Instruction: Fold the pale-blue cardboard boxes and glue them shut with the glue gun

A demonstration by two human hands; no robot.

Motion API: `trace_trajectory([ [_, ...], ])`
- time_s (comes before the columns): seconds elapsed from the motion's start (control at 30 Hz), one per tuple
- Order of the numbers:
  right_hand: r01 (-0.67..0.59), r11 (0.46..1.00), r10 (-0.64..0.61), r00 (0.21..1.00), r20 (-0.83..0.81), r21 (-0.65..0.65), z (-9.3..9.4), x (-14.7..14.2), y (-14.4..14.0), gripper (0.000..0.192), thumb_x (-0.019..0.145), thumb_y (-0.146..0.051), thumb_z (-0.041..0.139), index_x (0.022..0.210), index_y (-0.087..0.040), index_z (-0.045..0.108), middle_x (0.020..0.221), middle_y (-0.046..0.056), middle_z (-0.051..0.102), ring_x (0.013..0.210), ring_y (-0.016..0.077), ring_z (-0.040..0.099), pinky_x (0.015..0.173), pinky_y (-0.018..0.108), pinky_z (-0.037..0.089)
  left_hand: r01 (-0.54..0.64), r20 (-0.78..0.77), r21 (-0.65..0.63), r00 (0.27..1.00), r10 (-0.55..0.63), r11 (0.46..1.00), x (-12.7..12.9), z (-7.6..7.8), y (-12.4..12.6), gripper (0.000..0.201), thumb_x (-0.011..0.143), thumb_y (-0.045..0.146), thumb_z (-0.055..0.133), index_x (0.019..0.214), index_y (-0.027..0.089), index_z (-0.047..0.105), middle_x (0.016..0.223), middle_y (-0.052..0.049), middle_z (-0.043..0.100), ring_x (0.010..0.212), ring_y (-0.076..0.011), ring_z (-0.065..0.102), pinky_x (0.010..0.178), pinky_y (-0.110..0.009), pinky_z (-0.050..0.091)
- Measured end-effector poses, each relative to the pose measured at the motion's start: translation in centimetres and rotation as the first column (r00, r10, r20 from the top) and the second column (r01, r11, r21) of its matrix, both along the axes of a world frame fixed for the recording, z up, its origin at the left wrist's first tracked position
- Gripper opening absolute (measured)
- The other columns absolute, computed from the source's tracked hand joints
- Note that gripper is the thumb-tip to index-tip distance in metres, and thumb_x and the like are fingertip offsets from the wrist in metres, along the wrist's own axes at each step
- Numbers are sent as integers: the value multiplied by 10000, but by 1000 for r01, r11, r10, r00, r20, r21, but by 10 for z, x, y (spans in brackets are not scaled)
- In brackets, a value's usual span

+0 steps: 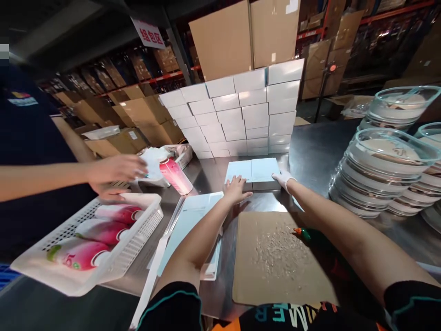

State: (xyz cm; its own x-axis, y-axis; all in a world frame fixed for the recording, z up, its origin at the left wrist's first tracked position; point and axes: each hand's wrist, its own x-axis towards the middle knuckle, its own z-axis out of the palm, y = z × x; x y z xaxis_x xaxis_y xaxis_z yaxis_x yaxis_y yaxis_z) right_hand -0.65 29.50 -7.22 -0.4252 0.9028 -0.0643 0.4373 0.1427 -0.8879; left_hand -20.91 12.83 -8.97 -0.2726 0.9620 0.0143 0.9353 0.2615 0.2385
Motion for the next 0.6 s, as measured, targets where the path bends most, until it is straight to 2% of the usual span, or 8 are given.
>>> trace_trajectory([
  [0.23, -6, 999, 7, 1000, 23, -35, 7, 6, -4, 362, 1068, -463, 702, 1255, -154, 730, 1260, 89, 752, 1120, 244, 741, 1006, 463, 626, -20, -35, 16, 999, 20, 1000, 7, 5, 3, 808, 930, 573, 780, 1598, 219, 494, 1819, -198, 301, 1719, -418, 183, 1369, -673, 139],
  [0.37, 6, 1000, -5, 1000, 26, -16, 15, 9, -17, 482, 1026, -511, 727, 1343, -148, 708, 1356, 145, 743, 1228, 287, 723, 1100, 500, 580, -48, -64, 18, 997, 49, 999, 16, 17, -5, 831, 942, 575, 767, 1620, 193, 474, 1834, -206, 251, 1725, -414, 164, 1366, -656, 179],
  [0.43, 10, 1000, -10, 999, 34, -1, 22, 21, -29, 597, 975, -518, 751, 1430, -139, 670, 1481, 208, 688, 1352, 342, 670, 1164, 500, 537, -86, -87, 36, 992, 89, 996, 16, 26, -27, 825, 981, 546, 724, 1657, 180, 424, 1851, -197, 189, 1735, -380, 139, 1380, -605, 175],
  [0.5, -4, 1000, 3, 999, 37, 24, 27, 44, -48, 677, 951, -477, 733, 1522, -135, 610, 1611, 237, 591, 1477, 372, 589, 1230, 484, 483, -156, -105, 54, 981, 161, 986, 11, 34, -65, 749, 1039, 507, 639, 1670, 176, 410, 1847, -182, 222, 1727, -333, 202, 1383, -514, 216],
  [0.57, -32, 998, 30, 999, 31, 55, 30, 79, -71, 724, 942, -412, 696, 1596, -137, 546, 1698, 217, 505, 1548, 359, 530, 1280, 458, 436, -274, -110, 46, 955, 277, 961, 0, 37, -117, 610, 1102, 472, 494, 1626, 161, 475, 1772, -196, 407, 1645, -315, 406, 1322, -449, 354],
  [0.6, -54, 996, 52, 998, 29, 71, 30, 99, -84, 741, 935, -389, 682, 1614, -136, 529, 1710, 206, 495, 1553, 351, 530, 1289, 449, 429, -354, -111, 29, 928, 355, 935, -5, 37, -145, 572, 1123, 447, 413, 1588, 129, 515, 1679, -232, 528, 1557, -331, 528, 1266, -459, 428],
])
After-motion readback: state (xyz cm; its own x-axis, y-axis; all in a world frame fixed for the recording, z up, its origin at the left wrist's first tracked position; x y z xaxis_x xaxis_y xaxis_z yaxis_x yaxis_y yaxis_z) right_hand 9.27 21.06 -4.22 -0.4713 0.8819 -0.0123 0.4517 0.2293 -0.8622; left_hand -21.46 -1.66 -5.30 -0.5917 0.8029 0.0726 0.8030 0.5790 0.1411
